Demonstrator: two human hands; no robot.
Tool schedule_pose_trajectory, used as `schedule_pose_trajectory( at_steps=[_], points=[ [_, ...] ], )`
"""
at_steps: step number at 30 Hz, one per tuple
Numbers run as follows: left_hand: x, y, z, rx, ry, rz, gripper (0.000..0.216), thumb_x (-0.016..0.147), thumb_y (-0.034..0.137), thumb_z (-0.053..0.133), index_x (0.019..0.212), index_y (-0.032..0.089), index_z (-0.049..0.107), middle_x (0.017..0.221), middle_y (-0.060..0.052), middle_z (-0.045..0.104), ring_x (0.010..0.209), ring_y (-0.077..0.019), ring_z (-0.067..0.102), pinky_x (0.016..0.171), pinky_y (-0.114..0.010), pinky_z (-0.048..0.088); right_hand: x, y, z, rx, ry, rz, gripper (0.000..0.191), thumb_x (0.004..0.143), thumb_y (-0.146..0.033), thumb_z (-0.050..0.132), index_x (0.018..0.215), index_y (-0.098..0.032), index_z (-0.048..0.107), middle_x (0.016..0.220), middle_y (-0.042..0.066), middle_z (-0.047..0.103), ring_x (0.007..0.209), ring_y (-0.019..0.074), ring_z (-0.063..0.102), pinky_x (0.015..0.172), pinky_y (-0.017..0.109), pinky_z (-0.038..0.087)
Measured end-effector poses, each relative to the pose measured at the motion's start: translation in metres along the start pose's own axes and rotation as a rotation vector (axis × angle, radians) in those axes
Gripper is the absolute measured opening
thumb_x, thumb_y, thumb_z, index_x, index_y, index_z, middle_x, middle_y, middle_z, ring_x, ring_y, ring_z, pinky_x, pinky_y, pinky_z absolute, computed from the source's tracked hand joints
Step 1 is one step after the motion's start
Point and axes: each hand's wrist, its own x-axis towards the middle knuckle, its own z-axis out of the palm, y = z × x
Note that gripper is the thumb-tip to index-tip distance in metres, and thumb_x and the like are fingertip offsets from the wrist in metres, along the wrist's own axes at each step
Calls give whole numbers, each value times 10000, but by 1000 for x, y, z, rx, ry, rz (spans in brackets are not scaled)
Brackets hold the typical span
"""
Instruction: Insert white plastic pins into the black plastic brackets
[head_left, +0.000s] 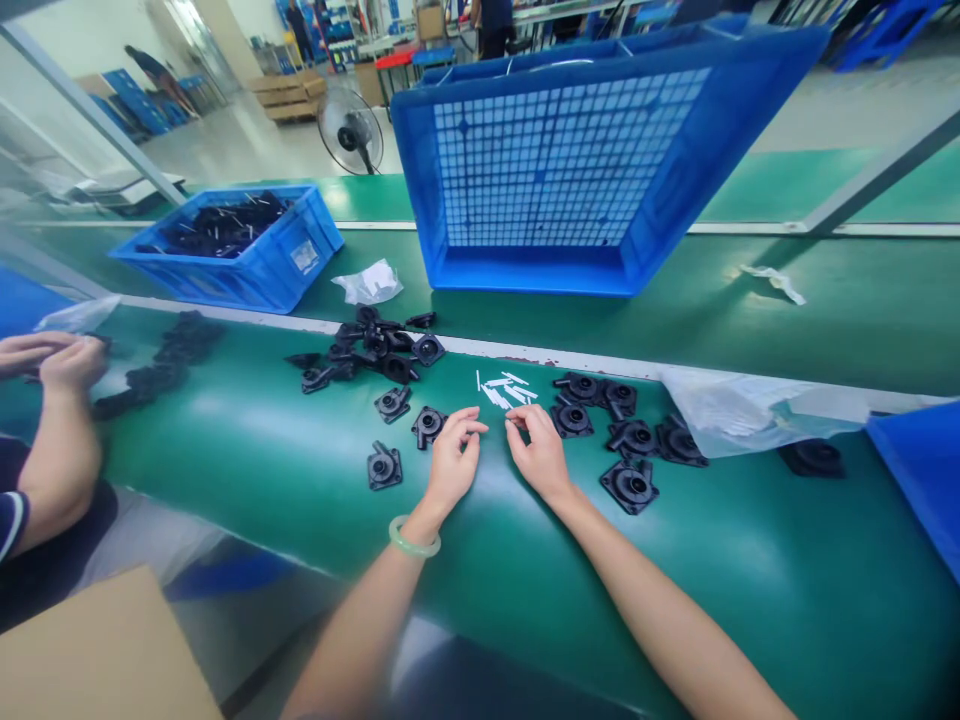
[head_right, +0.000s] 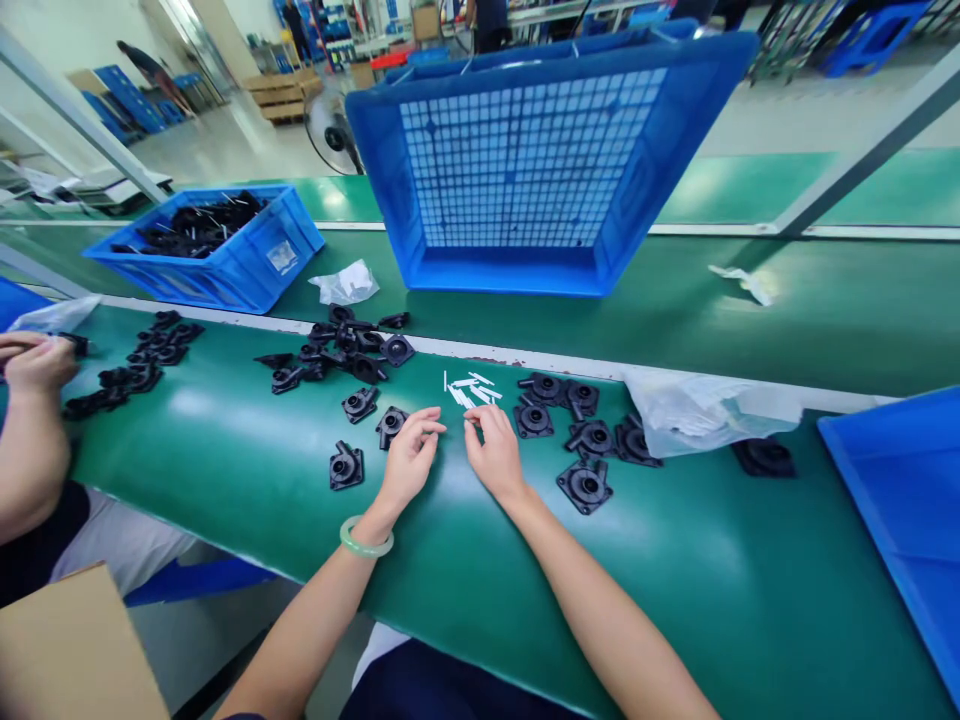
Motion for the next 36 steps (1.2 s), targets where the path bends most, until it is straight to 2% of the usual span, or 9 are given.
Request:
schedule_pose_trajectory(
  at_steps=[5, 9, 12, 17, 20, 24, 27, 30, 36],
  points=[
    [5, 2, -4, -512, -52, -227, 169, 733, 160, 597, 902, 161, 611, 1221, -99, 567, 1147, -223, 526, 864, -293, 446, -1, -1, -1, 38, -16, 16, 88, 899, -202, 459, 875, -186, 542, 853, 51, 562, 806, 185, 532, 739, 320, 446],
    [7, 5, -9, -600, -55, -263, 186, 705, 154, 585, 891, 166, 576, 1225, -93, 570, 1156, -231, 527, 803, -267, 461, -1, -4, -1, 67, -36, 36, 93, 901, -213, 457, 871, -186, 542, 834, 40, 552, 760, 164, 535, 708, 287, 449],
    [5, 1, -8, -288, -49, -178, 180, 761, 187, 502, 935, 166, 544, 1205, -103, 582, 1087, -212, 573, 751, -263, 486, -1, -6, -1, 86, -52, 47, 102, 903, -219, 451, 874, -186, 543, 813, 30, 547, 716, 150, 529, 678, 269, 439],
    [14, 1, 0, 263, 19, -75, 215, 842, 251, 446, 988, 149, 567, 1018, -96, 608, 867, -170, 597, 667, -252, 483, -2, -7, 1, 93, -79, 58, 127, 907, -227, 443, 866, -195, 559, 761, 18, 556, 674, 149, 526, 651, 265, 420],
    [38, 11, 3, 533, 1, -60, 192, 843, 259, 492, 981, 159, 580, 1013, -91, 589, 830, -179, 586, 748, -293, 475, 0, -4, 2, 102, -85, 62, 127, 906, -223, 443, 875, -197, 563, 778, 19, 575, 690, 147, 545, 664, 256, 428],
    [85, 18, 7, 867, -56, -132, 154, 842, 235, 498, 853, 128, 607, 936, -143, 604, 912, -273, 596, 840, -398, 450, 2, -1, 2, 105, -67, 68, 136, 907, -217, 427, 855, -201, 551, 769, 12, 574, 691, 144, 550, 666, 247, 425],
    [115, 17, 11, 1039, -135, -218, 133, 806, 196, 538, 822, 95, 623, 872, -174, 631, 883, -304, 621, 789, -406, 479, 4, 2, 0, 104, -42, 49, 140, 905, -216, 418, 839, -200, 540, 743, 7, 562, 667, 145, 540, 637, 244, 411],
    [134, 14, 17, 1157, -198, -292, 140, 791, 174, 593, 882, 74, 629, 898, -161, 650, 878, -275, 635, 770, -392, 507, 4, 7, 1, 106, -17, 37, 148, 909, -226, 405, 838, -198, 533, 726, 8, 556, 633, 143, 526, 598, 241, 396],
    [146, 19, 16, 1227, -227, -317, 204, 799, 208, 643, 965, 90, 619, 978, -113, 650, 921, -229, 623, 817, -406, 510, 6, 20, 7, 113, -41, 101, 172, 912, -300, 396, 850, -214, 531, 729, 4, 557, 608, 146, 515, 598, 251, 393]
  ],
)
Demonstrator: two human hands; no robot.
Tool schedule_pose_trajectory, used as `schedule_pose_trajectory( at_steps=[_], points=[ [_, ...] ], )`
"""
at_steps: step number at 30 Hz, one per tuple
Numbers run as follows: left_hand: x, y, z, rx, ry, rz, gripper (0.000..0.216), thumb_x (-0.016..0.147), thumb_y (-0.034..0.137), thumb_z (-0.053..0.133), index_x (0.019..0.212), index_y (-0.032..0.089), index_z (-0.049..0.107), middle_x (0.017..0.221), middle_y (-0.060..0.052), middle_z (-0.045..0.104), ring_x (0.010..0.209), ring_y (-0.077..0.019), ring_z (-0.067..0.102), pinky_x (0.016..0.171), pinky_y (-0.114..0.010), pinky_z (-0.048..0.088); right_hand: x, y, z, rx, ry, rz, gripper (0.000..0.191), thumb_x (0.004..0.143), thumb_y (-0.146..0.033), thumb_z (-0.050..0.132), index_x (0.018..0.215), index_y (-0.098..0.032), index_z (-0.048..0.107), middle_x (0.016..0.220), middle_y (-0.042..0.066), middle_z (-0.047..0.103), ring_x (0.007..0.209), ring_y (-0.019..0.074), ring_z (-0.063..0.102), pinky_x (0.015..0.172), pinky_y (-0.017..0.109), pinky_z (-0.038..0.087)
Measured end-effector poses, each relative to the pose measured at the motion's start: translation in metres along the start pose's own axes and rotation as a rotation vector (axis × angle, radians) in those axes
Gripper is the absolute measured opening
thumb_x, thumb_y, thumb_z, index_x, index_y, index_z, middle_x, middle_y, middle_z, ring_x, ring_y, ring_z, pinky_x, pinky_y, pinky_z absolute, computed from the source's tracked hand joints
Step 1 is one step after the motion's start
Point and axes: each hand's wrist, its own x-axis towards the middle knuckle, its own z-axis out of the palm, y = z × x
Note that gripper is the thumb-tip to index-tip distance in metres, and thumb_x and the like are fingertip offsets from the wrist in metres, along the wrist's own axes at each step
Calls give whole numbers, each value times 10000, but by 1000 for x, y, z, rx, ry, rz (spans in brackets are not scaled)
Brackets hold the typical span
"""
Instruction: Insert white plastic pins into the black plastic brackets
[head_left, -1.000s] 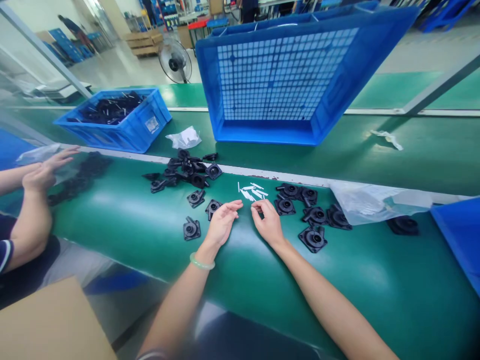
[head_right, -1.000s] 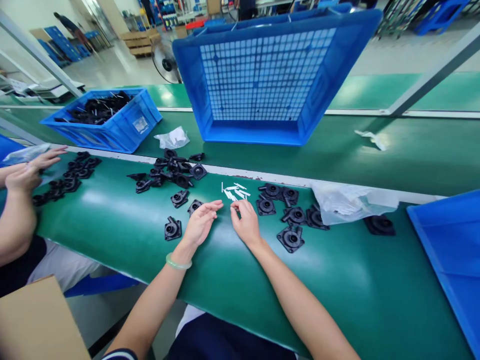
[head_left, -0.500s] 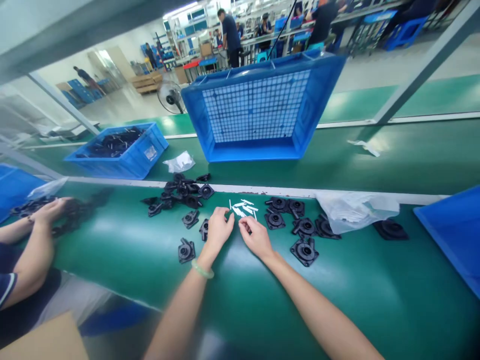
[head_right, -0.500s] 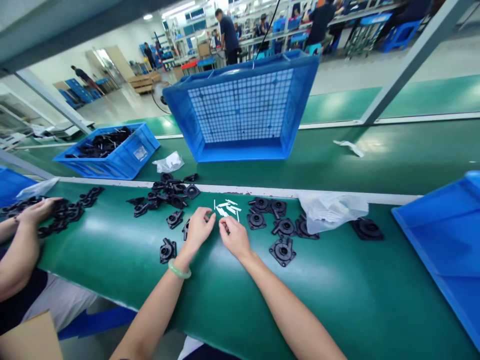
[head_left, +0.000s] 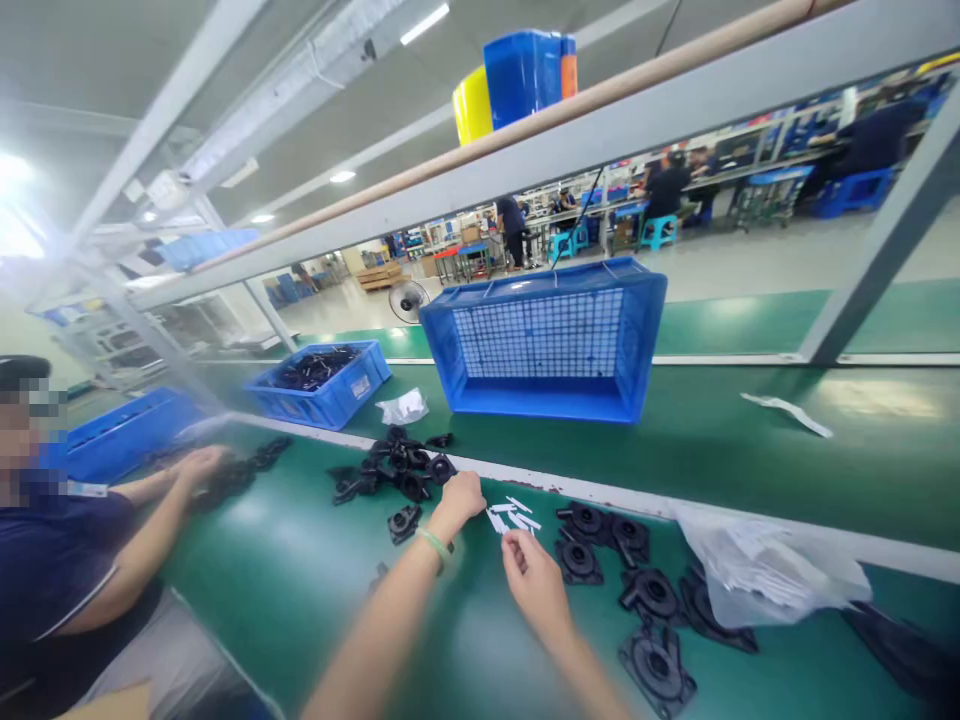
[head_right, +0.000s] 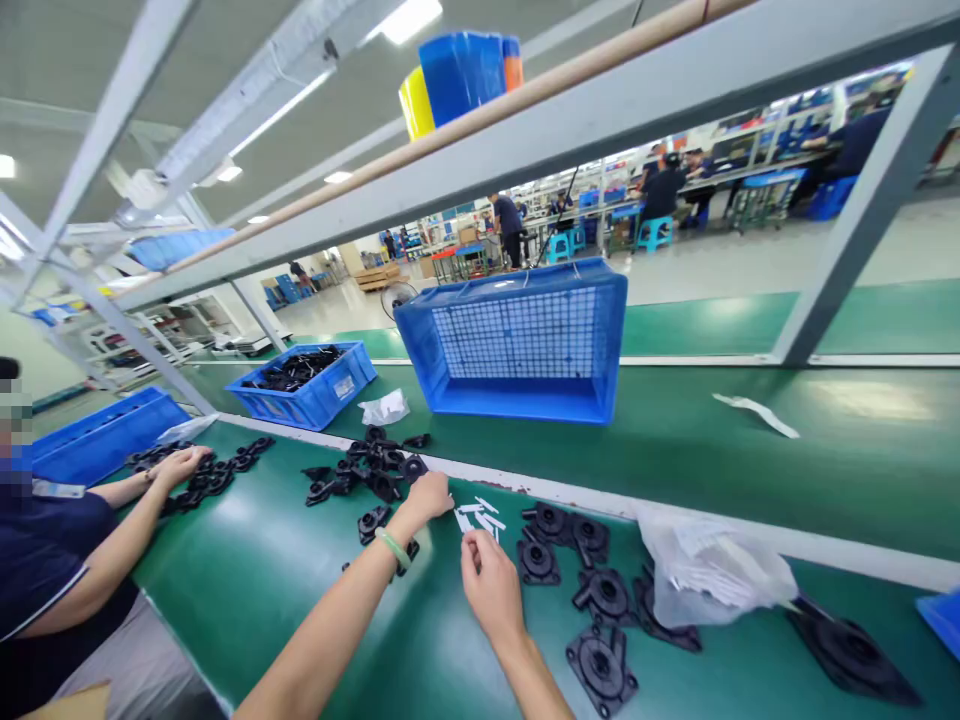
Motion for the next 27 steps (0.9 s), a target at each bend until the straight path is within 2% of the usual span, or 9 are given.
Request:
schedule_pose_trajectory(
  at_steps=[3, 7, 9, 12, 16, 23, 27],
  points=[
    [-16, -9, -11, -55, 55, 37, 148, 765, 139, 599, 901, 93, 633, 911, -130, 659, 883, -246, 628, 774, -370, 496, 0, 1, 1, 16, -13, 16, 198, 913, -343, 391, 845, -221, 531, 730, 5, 559, 616, 155, 520, 608, 259, 393],
    [-61, -19, -20, -188, 118, 223, 193, 754, 103, 493, 874, 163, 632, 797, -54, 663, 766, -186, 622, 697, -258, 448, 0, -3, -1, 97, -55, 79, 251, 917, -444, 398, 937, -230, 528, 771, 7, 594, 660, 165, 554, 637, 262, 400],
    [-84, -21, -18, -252, 111, 332, 177, 774, 132, 487, 860, 186, 632, 758, -15, 654, 712, -153, 601, 666, -224, 426, -2, -7, -2, 130, -123, 92, 281, 915, -483, 402, 959, -232, 520, 764, 2, 601, 654, 165, 558, 628, 260, 393],
    [-110, -20, -11, -326, 111, 448, 148, 783, 160, 507, 842, 189, 640, 776, -8, 642, 701, -140, 572, 649, -214, 398, -4, -11, -3, 125, -238, 36, 326, 929, -497, 358, 850, -221, 513, 701, -2, 575, 619, 167, 532, 611, 266, 361],
    [-122, -22, -2, -399, 133, 522, 155, 793, 140, 509, 840, 181, 651, 770, -8, 614, 693, -131, 542, 644, -215, 378, -7, -12, -2, 128, -296, -27, 395, 942, -497, 314, 715, -206, 455, 628, -6, 510, 592, 163, 486, 599, 272, 322],
    [-132, -32, 3, -488, 133, 580, 142, 829, 145, 516, 854, 192, 648, 762, 10, 597, 691, -114, 532, 655, -205, 385, -10, -15, -4, 300, -352, 56, 439, 920, -527, 360, 642, -195, 432, 591, -20, 449, 590, 146, 447, 587, 255, 320],
    [-136, -43, 7, -523, 150, 576, 91, 848, 190, 548, 872, 198, 635, 801, 2, 601, 758, -133, 547, 719, -228, 407, -11, -18, -2, 307, -401, 69, 439, 917, -510, 364, 625, -191, 434, 587, -18, 451, 586, 144, 440, 587, 255, 321]
  ],
)
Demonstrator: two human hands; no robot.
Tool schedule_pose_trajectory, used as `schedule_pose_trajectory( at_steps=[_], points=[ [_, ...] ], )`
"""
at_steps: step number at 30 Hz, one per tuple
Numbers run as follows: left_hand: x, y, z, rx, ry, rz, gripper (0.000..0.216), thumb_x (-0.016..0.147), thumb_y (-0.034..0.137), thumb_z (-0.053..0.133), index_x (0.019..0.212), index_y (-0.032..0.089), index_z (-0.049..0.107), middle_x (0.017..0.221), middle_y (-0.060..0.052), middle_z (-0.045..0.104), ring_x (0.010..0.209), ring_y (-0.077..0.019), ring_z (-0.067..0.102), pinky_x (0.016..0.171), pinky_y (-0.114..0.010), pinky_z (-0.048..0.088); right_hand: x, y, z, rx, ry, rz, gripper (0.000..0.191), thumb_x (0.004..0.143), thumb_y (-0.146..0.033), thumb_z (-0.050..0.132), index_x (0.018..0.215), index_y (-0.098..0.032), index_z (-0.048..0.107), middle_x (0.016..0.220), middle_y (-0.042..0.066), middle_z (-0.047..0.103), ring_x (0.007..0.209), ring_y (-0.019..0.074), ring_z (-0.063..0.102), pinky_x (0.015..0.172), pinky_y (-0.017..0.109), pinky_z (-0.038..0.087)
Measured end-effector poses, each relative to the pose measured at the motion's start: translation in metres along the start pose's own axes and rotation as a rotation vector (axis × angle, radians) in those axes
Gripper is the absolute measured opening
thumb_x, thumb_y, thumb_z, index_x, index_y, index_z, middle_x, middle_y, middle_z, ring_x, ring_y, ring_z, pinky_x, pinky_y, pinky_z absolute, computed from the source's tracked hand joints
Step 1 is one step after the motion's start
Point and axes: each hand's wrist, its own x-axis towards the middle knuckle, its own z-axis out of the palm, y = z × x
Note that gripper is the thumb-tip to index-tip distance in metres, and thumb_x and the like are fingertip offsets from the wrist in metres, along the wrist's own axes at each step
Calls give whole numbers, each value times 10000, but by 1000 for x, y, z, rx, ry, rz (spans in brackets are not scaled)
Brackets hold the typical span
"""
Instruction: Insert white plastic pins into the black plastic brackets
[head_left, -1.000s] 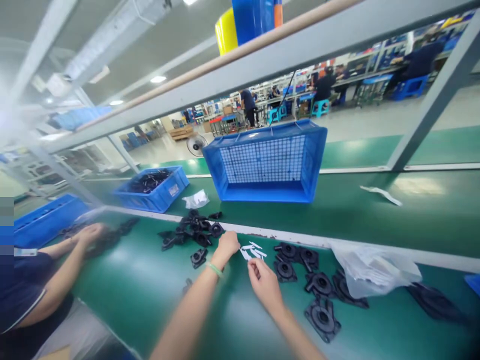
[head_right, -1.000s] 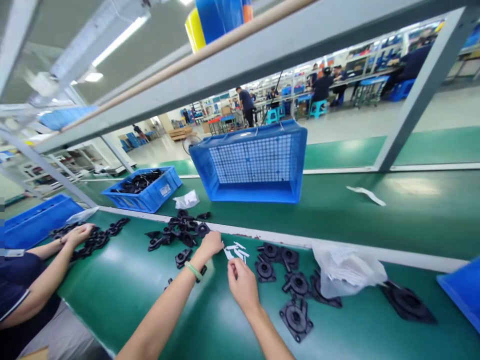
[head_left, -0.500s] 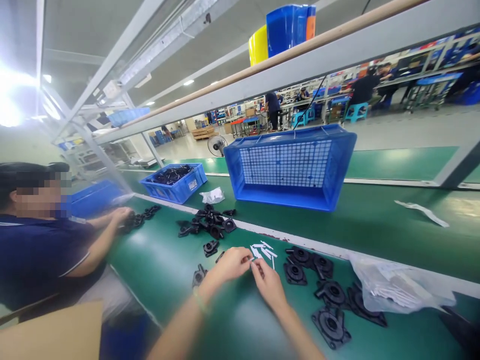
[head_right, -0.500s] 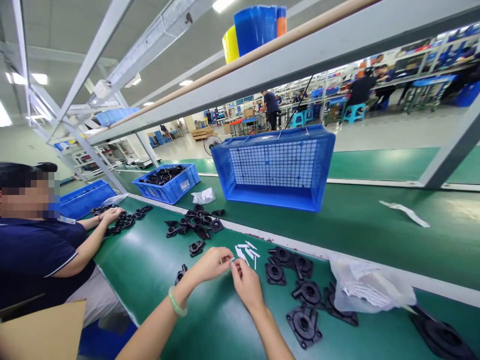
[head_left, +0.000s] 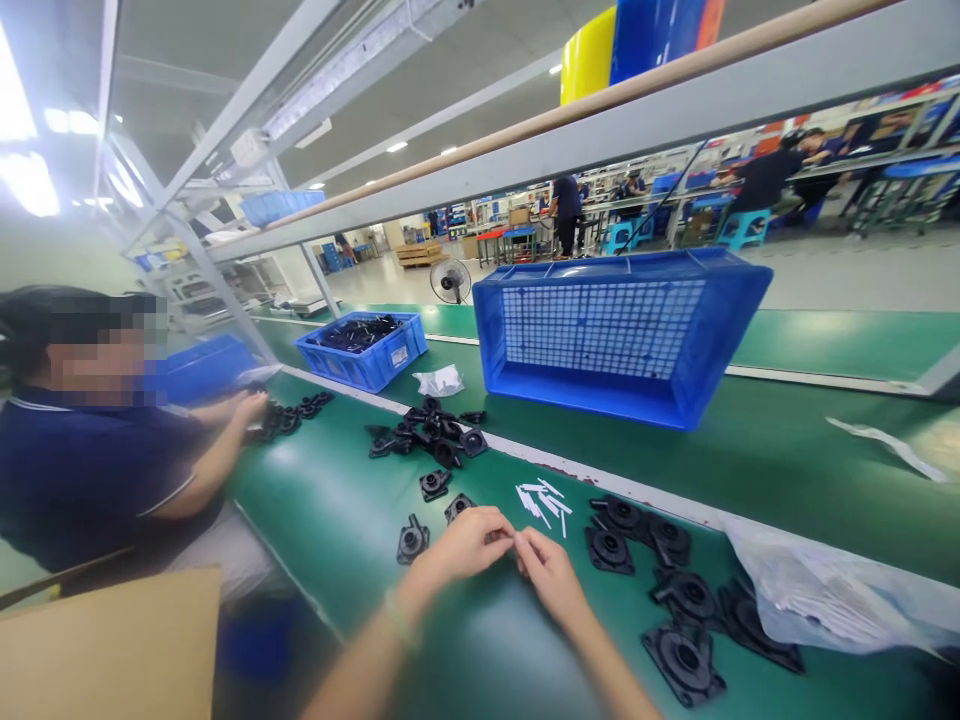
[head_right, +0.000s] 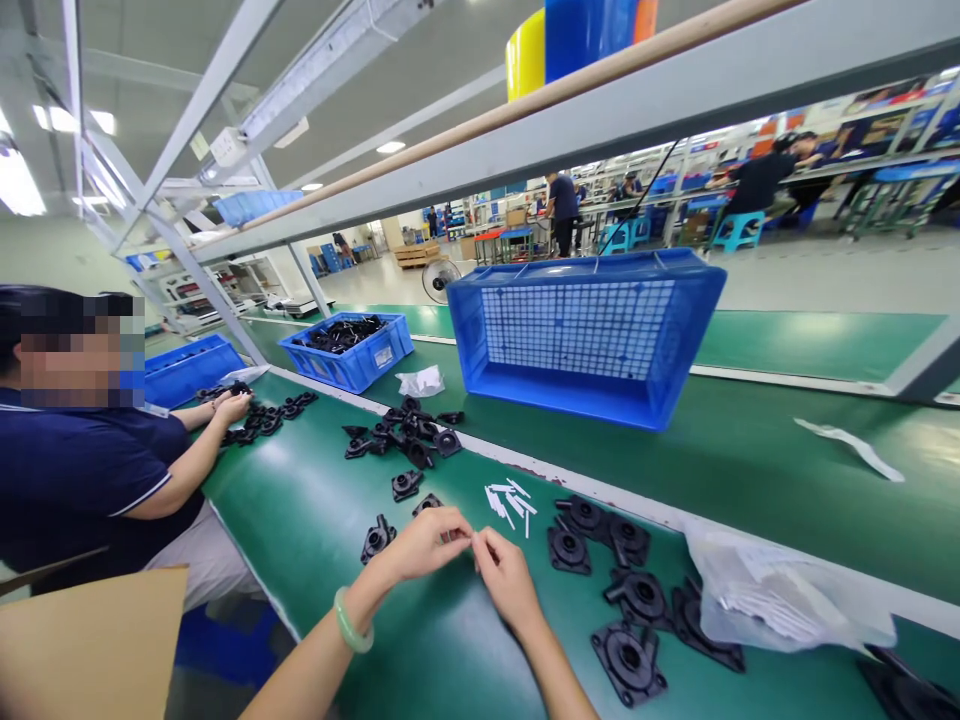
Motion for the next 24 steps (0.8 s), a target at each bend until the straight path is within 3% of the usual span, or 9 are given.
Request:
schedule_pose_trajectory(
  at_steps=[2, 6, 11, 17, 24],
  points=[
    [-4, -9, -3, 56, 93, -41, 81, 840, 232, 586, 902, 192, 619, 868, -21, 598, 858, -169, 540, 786, -265, 413, 0, 1, 1, -21, 4, 10, 426, 917, -501, 368, 633, -190, 436, 591, -18, 453, 588, 145, 442, 589, 257, 319],
    [-11, -34, -9, 267, 349, -287, 128, 825, 236, 595, 928, 161, 583, 938, -76, 553, 930, -240, 498, 835, -364, 406, 1, 5, 1, -50, 7, 44, 403, 917, -491, 377, 656, -191, 444, 599, -21, 452, 587, 144, 436, 583, 253, 316],
    [-18, -58, -8, 171, 353, -401, 71, 804, 199, 586, 747, 164, 559, 781, -50, 520, 810, -226, 496, 765, -349, 397, 0, 3, 0, -69, 2, 52, 365, 917, -458, 407, 681, -188, 477, 620, -17, 484, 594, 139, 449, 585, 248, 329],
    [-6, -61, -10, -150, 389, -450, 109, 740, 244, 632, 705, 174, 556, 699, -15, 479, 742, -180, 456, 744, -299, 357, 0, -4, 1, -14, 39, 81, 313, 904, -425, 447, 719, -185, 526, 635, -2, 534, 592, 140, 482, 577, 248, 362],
    [17, -46, 5, -910, 367, -477, 292, 767, 415, 580, 812, 127, 583, 710, -25, 537, 633, -122, 484, 588, -234, 393, 2, -9, -2, 82, 223, 62, 258, 887, -386, 479, 786, -172, 581, 647, 4, 539, 579, 128, 481, 548, 236, 378]
  ],
)
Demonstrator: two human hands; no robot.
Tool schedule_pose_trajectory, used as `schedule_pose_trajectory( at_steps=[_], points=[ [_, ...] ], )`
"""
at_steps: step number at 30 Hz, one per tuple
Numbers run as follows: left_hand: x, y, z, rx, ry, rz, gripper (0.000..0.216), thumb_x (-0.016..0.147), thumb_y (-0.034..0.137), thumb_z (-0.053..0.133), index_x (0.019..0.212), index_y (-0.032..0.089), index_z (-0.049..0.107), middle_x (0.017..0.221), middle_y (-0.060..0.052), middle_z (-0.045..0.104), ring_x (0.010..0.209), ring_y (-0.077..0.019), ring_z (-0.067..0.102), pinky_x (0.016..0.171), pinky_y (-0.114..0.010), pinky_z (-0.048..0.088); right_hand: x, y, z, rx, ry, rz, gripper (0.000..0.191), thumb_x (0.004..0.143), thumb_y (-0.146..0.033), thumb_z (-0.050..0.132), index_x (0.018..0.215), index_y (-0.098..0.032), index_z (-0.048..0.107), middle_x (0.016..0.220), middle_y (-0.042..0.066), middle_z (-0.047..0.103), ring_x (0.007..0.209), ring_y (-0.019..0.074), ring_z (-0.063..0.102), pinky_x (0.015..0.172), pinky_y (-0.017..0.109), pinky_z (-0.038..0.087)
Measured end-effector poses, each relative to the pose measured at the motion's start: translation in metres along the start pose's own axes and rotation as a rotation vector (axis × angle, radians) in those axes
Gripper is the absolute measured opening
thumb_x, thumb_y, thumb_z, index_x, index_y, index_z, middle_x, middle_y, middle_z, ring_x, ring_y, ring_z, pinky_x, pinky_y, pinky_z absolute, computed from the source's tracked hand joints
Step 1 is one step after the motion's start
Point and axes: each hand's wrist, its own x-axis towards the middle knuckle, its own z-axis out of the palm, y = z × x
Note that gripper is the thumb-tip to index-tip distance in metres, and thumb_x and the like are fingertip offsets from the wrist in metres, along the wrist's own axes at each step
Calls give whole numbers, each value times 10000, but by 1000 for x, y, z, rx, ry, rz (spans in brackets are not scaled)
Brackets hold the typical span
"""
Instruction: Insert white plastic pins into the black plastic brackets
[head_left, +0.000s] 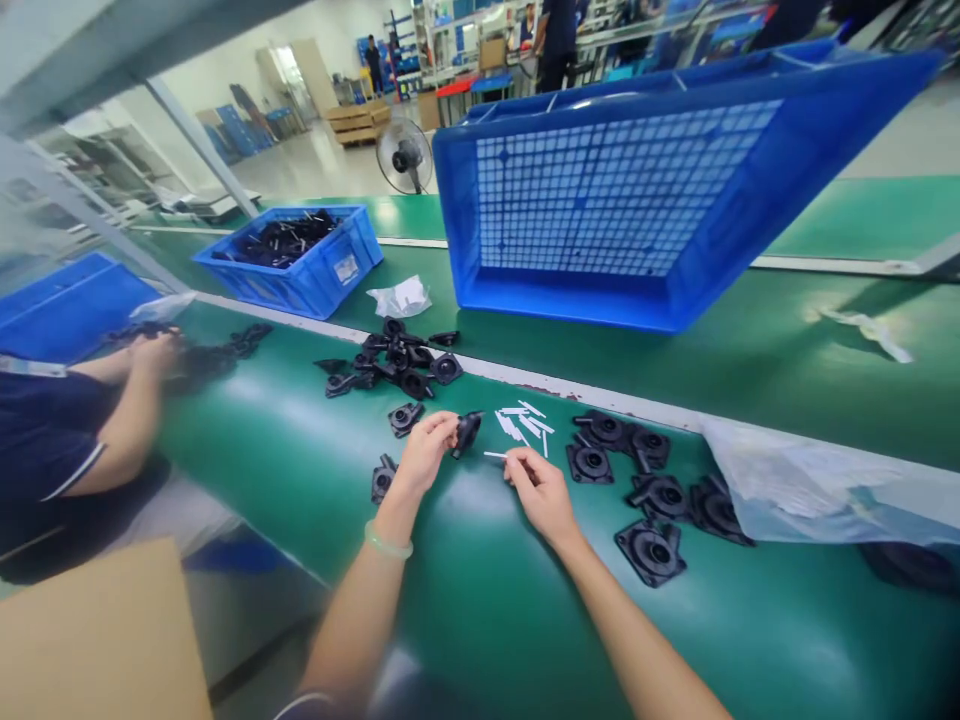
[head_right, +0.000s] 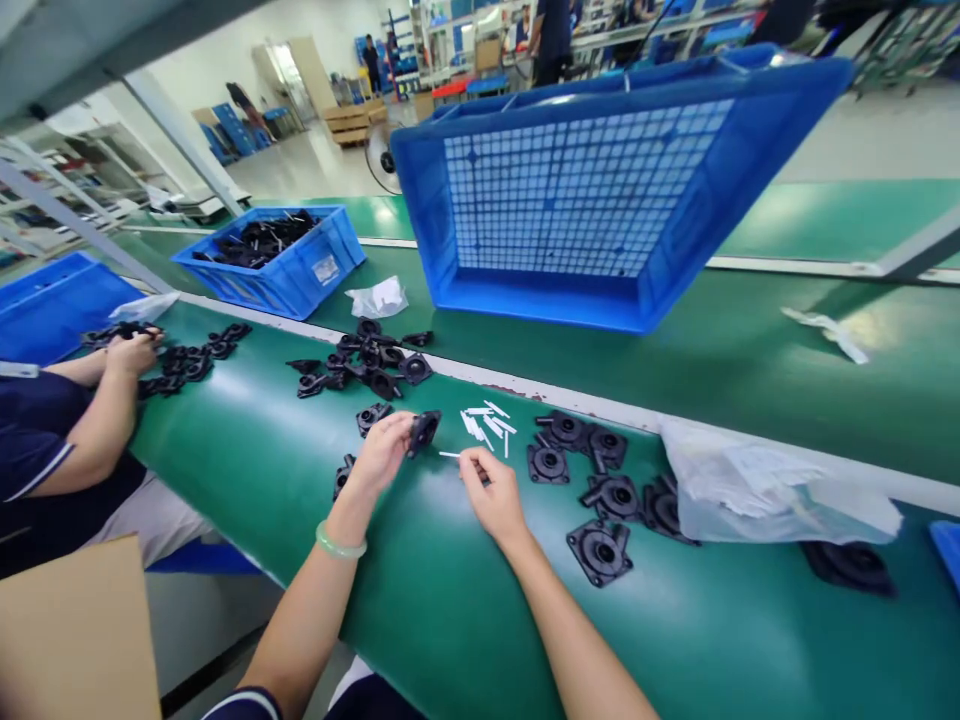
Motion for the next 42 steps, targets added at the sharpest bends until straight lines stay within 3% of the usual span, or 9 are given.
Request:
schedule_pose_trajectory(
  at_steps=[6, 11, 31, 42],
  points=[
    [-10, -13, 12, -369, -99, -277, 307, 687, 394, 703, 771, 115, 604, 664, -12, 523, 593, -109, 487, 537, -224, 431, 0, -3, -4, 19, 97, -55, 214, 880, -341, 506, 813, -169, 616, 689, 15, 563, 605, 133, 506, 567, 244, 403],
    [-13, -16, 15, -472, -94, -361, 287, 680, 336, 741, 823, 111, 634, 696, -13, 580, 600, -99, 513, 533, -203, 433, -2, -4, -5, -27, 104, -104, 213, 896, -323, 490, 829, -173, 625, 703, 22, 579, 602, 133, 513, 576, 255, 409],
    [-16, -15, 19, -495, -142, -330, 272, 720, 315, 742, 852, 98, 644, 715, -32, 609, 612, -101, 552, 528, -183, 453, -1, -2, -4, -107, 143, -147, 210, 896, -305, 492, 814, -176, 636, 749, 31, 624, 619, 135, 530, 581, 253, 415],
    [-19, -12, 25, -433, -94, -330, 384, 622, 349, 822, 860, 104, 645, 781, -53, 654, 688, -112, 598, 610, -183, 504, -1, -5, -4, -131, 153, -178, 228, 892, -294, 472, 766, -183, 626, 660, 17, 568, 567, 131, 491, 547, 247, 380]
  ],
)
